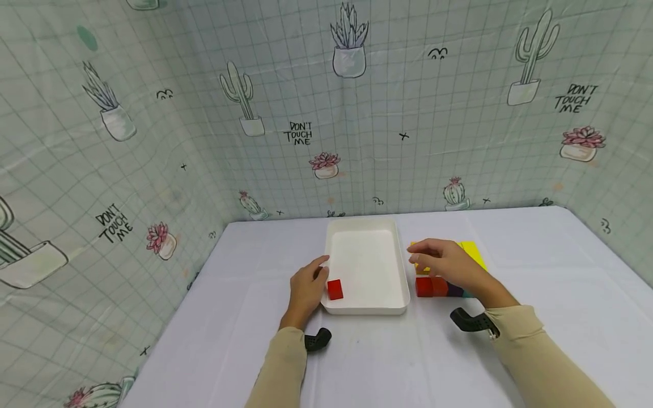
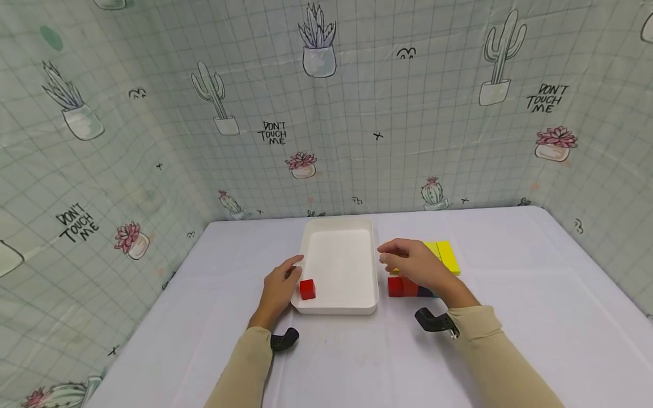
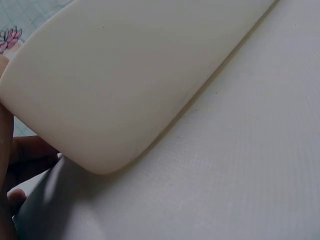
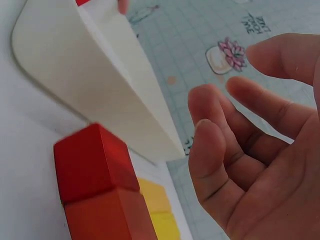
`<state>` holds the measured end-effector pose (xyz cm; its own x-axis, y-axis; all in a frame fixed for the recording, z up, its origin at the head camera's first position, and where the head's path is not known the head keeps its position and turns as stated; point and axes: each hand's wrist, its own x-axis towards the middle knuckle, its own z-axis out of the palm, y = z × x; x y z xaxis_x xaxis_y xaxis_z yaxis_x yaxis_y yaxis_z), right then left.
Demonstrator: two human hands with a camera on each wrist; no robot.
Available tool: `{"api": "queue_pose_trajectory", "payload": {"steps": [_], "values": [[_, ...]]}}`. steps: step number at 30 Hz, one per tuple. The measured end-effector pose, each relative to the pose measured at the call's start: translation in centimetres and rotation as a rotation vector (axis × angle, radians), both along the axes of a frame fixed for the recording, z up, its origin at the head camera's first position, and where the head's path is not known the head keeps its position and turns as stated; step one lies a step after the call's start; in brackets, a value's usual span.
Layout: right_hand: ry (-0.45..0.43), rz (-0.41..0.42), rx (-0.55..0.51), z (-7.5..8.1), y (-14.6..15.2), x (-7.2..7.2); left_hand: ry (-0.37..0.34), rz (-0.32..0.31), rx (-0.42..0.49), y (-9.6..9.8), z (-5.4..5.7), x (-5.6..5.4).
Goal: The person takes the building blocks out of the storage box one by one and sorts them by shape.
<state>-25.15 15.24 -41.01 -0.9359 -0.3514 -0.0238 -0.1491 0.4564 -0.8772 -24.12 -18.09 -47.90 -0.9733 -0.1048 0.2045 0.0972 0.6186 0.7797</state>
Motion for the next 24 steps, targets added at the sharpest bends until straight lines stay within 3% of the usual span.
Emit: {"api": "queue_pose_trajectory", "payload": {"steps": [7,19,24], "values": [[-0.022,0.158,-0.030,0.0,-2.9,-0.7,0.057,-0.015,-0.017,0.0,0.0,0.0],[-0.085,0.444,0.084,-0.4,-8.0,-2.0,0.005,0.002,-0.008,0.2,0.1,0.1],[-0.131,0.487,0.101,-0.3,-9.6,-2.4,0.008,0.004,-0.023,0.1,0.1,0.1]]}}
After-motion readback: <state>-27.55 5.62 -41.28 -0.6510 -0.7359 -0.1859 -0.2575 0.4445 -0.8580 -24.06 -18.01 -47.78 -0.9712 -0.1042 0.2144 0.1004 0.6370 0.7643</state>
